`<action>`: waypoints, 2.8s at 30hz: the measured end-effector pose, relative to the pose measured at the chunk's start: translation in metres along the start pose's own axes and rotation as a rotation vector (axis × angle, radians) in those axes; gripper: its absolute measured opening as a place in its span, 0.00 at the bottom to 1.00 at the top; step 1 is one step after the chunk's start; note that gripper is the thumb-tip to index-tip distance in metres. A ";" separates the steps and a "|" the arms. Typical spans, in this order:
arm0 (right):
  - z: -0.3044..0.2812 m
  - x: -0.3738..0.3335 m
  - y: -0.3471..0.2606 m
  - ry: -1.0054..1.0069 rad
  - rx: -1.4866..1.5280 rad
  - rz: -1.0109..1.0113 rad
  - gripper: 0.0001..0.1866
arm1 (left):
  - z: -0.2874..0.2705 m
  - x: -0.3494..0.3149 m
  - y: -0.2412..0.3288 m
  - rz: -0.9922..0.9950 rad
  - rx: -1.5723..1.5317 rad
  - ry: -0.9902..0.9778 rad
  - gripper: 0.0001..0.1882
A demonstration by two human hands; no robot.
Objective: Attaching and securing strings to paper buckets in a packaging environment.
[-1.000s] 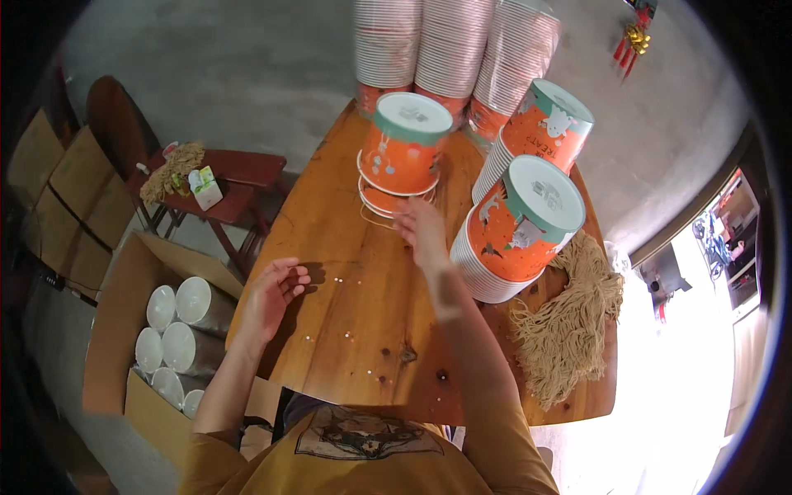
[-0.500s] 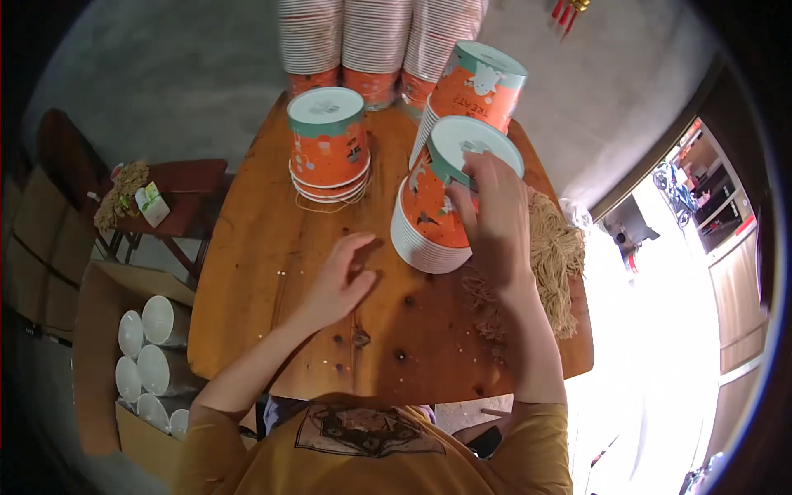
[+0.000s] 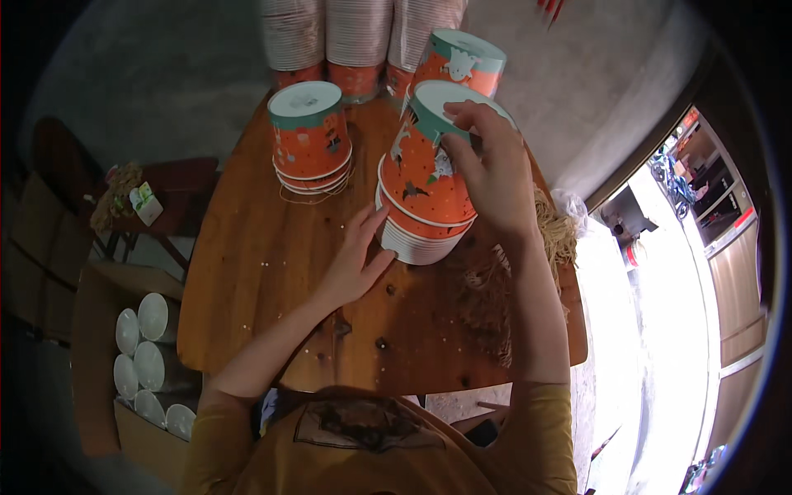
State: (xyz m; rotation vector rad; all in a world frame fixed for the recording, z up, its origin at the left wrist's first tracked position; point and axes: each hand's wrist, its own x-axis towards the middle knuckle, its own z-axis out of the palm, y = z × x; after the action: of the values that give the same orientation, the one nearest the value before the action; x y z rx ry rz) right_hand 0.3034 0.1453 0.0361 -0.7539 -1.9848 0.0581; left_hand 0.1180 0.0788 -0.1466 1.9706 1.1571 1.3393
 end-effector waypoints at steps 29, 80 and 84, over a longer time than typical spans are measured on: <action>-0.042 -0.202 0.064 -0.570 -0.694 -0.053 0.12 | -0.081 -0.036 0.123 0.065 0.527 -0.091 0.05; 0.036 -0.179 -0.109 -0.347 0.855 0.841 0.03 | -0.079 -0.065 0.126 0.105 0.330 -0.286 0.09; 0.047 -0.191 -0.106 -0.223 0.920 0.871 0.04 | -0.084 -0.054 0.126 0.185 0.409 -0.220 0.12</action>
State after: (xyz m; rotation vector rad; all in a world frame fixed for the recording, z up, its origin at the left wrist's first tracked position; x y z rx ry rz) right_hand 0.2782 -0.0287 -0.1014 -0.9188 -1.4176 1.4958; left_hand 0.0793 -0.0377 -0.0434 2.4970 1.2389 0.9905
